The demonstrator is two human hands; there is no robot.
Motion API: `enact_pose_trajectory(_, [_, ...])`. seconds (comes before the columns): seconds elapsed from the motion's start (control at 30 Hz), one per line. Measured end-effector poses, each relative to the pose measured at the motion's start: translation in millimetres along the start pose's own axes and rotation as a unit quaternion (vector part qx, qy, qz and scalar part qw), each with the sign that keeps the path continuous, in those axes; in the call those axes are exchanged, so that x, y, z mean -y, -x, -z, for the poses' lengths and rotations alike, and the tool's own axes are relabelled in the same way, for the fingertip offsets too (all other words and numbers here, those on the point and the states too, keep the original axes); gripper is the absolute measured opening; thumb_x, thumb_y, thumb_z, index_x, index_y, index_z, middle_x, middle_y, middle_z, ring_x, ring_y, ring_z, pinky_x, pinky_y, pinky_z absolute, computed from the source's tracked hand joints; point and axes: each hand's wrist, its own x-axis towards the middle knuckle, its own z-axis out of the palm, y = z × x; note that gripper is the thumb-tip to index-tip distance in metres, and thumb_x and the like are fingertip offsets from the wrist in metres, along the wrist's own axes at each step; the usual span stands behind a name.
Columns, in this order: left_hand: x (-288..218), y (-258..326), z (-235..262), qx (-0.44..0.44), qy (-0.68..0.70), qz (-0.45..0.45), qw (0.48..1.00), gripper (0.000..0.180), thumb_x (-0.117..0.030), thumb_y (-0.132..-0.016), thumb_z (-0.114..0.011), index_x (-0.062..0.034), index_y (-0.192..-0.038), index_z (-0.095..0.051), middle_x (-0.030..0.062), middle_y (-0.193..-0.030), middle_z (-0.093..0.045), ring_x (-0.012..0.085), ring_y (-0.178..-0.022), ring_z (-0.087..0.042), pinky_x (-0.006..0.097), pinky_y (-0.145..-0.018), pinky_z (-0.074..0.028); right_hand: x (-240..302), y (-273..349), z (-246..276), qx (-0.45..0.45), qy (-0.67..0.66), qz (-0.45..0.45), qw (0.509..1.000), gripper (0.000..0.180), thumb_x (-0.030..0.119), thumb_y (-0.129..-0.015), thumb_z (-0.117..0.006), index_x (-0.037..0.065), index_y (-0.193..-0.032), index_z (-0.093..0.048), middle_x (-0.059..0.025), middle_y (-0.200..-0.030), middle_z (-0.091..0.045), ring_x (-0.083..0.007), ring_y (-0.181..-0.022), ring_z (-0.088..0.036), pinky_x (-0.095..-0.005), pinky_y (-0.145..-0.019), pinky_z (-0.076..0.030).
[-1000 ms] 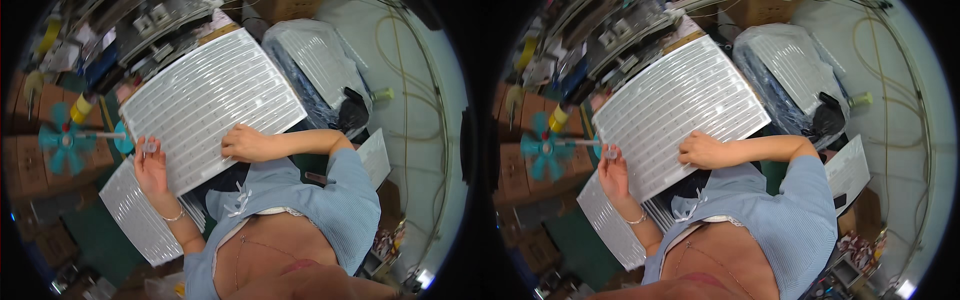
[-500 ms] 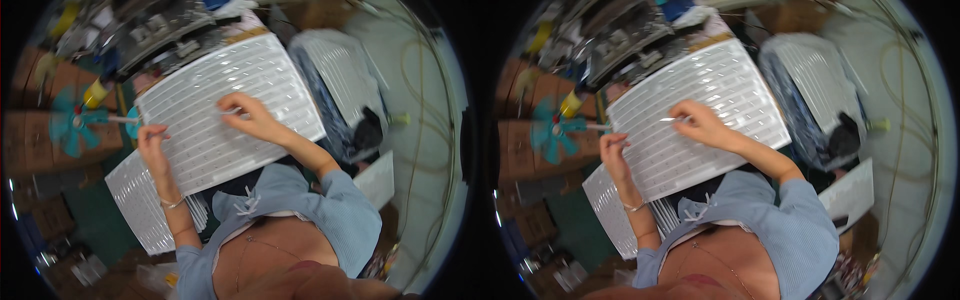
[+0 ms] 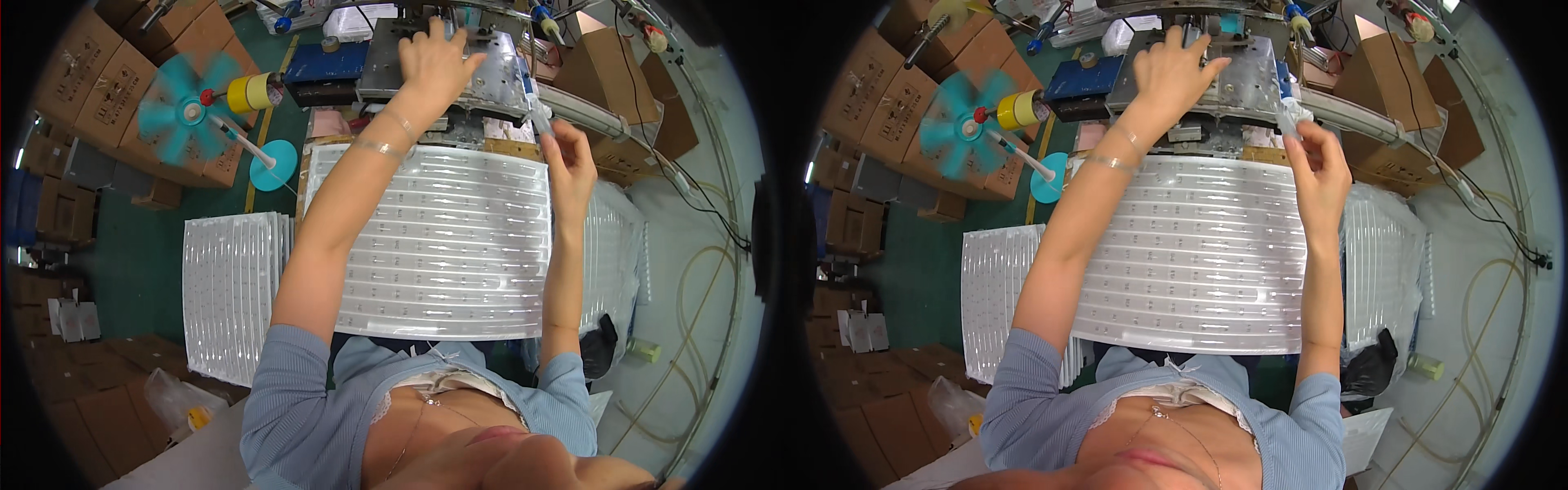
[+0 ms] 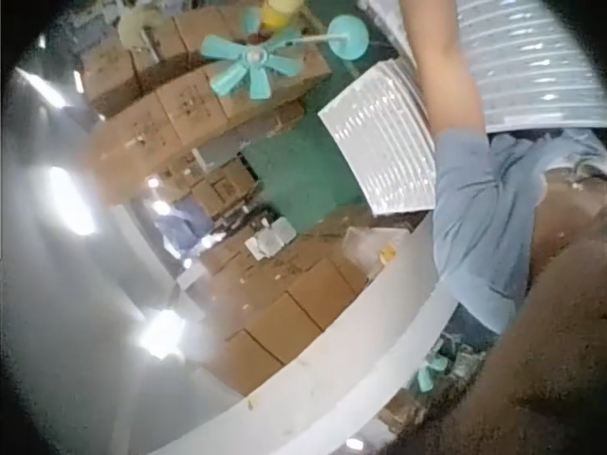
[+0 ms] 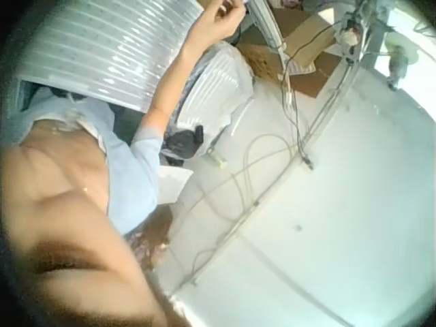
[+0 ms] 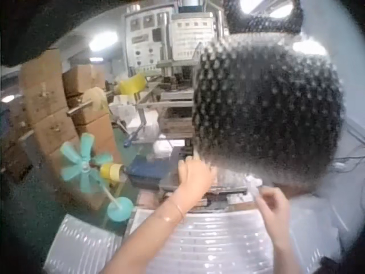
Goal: The person repeatedly picks up small transparent plastic pieces and inserts them into a larger white plastic tray with multiple slots. They handle the pieces one at a time, placing them into the tray and occasionally adjusting the tray's position on the workbench.
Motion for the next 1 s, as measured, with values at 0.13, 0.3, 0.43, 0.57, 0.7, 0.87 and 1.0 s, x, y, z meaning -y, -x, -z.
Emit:
enact_pose_trajectory(0.13, [-11, -26, -7, 0.111, -0.065, -0.078, 0.989, 0.036, -0.043, -0.077, -0.063, -0.0118, -0.095, -0.067, 0.0049, -0.076, -0.061, 0.0207, -0.07, -0.061, 0.035, -0.062, -0.043, 1, -46, -36, -0.029, 0.123, 0.109, 0.986, 0.019, 0.017, -0.079, -0.068, 0.008, -0.094, -0.062, -0.003, -0.09, -0.064, -0.015, -0.073, -0.06, -0.0299, -0.065, -0.044])
enact_pose_trajectory(0.3, [-2, 37, 54, -0.075, 0.195, -0.046, 0.977, 0.023, -0.02, -0.077, -0.069, -0.0085, -0.096, -0.065, 0.0043, -0.08, -0.062, 0.0168, -0.067, -0.059, 0.032, -0.06, -0.043, 4, -83, -84, -0.043, 0.242, 0.249, 0.937, 0.015, 0.025, -0.077, -0.068, 0.014, -0.086, -0.063, -0.0004, -0.081, -0.063, -0.02, -0.072, -0.057, -0.0352, -0.066, -0.038])
enact_pose_trajectory(0.43, [17, 115, 102, 0.132, 0.445, 0.158, 0.871, 0.026, -0.015, -0.082, -0.063, -0.0063, -0.106, -0.063, 0.0034, -0.086, -0.062, 0.0123, -0.068, -0.054, 0.025, -0.059, -0.042, -6, -107, -115, -0.032, 0.346, 0.285, 0.893, 0.015, 0.028, -0.076, -0.067, 0.016, -0.085, -0.064, 0.0001, -0.078, -0.063, -0.0226, -0.075, -0.057, -0.0384, -0.067, -0.036])
enact_pose_trajectory(0.57, [37, 182, 116, 0.228, 0.581, 0.325, 0.711, 0.028, -0.019, -0.089, -0.056, -0.0034, -0.113, -0.061, -0.0003, -0.079, -0.057, 0.0079, -0.06, -0.048, 0.021, -0.054, -0.04, -11, -118, -126, -0.022, 0.352, 0.259, 0.899, 0.022, 0.032, -0.076, -0.066, 0.015, -0.091, -0.063, -0.002, -0.081, -0.063, -0.0243, -0.078, -0.058, -0.0396, -0.07, -0.037])
enact_pose_trajectory(0.7, [54, 228, 124, 0.277, 0.651, 0.452, 0.543, 0.033, -0.021, -0.094, -0.049, -0.0024, -0.119, -0.055, -0.0008, -0.075, -0.052, 0.0057, -0.056, -0.043, 0.021, -0.053, -0.038, -16, -105, -111, -0.029, 0.271, 0.234, 0.933, 0.039, 0.039, -0.077, -0.065, 0.01, -0.103, -0.061, -0.0089, -0.094, -0.065, -0.0268, -0.088, -0.06, -0.0403, -0.076, -0.042])
enact_pose_trajectory(0.87, [66, 257, 129, 0.172, 0.751, 0.543, 0.335, 0.037, -0.025, -0.095, -0.047, -0.0032, -0.124, -0.051, 0.0019, -0.083, -0.056, 0.0082, -0.061, -0.049, 0.02, -0.053, -0.039, -11, -27, -41, -0.001, 0.18, 0.136, 0.974, 0.043, 0.031, -0.078, -0.069, 0.002, -0.107, -0.059, -0.0111, -0.106, -0.064, -0.0249, -0.088, -0.061, -0.0325, -0.071, -0.048])
enact_pose_trajectory(1.0, [69, 273, 142, 0.121, 0.806, 0.55, 0.182, 0.039, -0.027, -0.095, -0.047, -0.0034, -0.127, -0.047, 0.0058, -0.089, -0.06, 0.0122, -0.076, -0.058, 0.022, -0.058, -0.047, 0, 77, -2, 0.14, 0.215, 0.167, 0.952, 0.026, 0.02, -0.076, -0.068, 0.006, -0.097, -0.063, -0.0081, -0.091, -0.064, -0.0245, -0.073, -0.057, -0.0326, -0.063, -0.043])
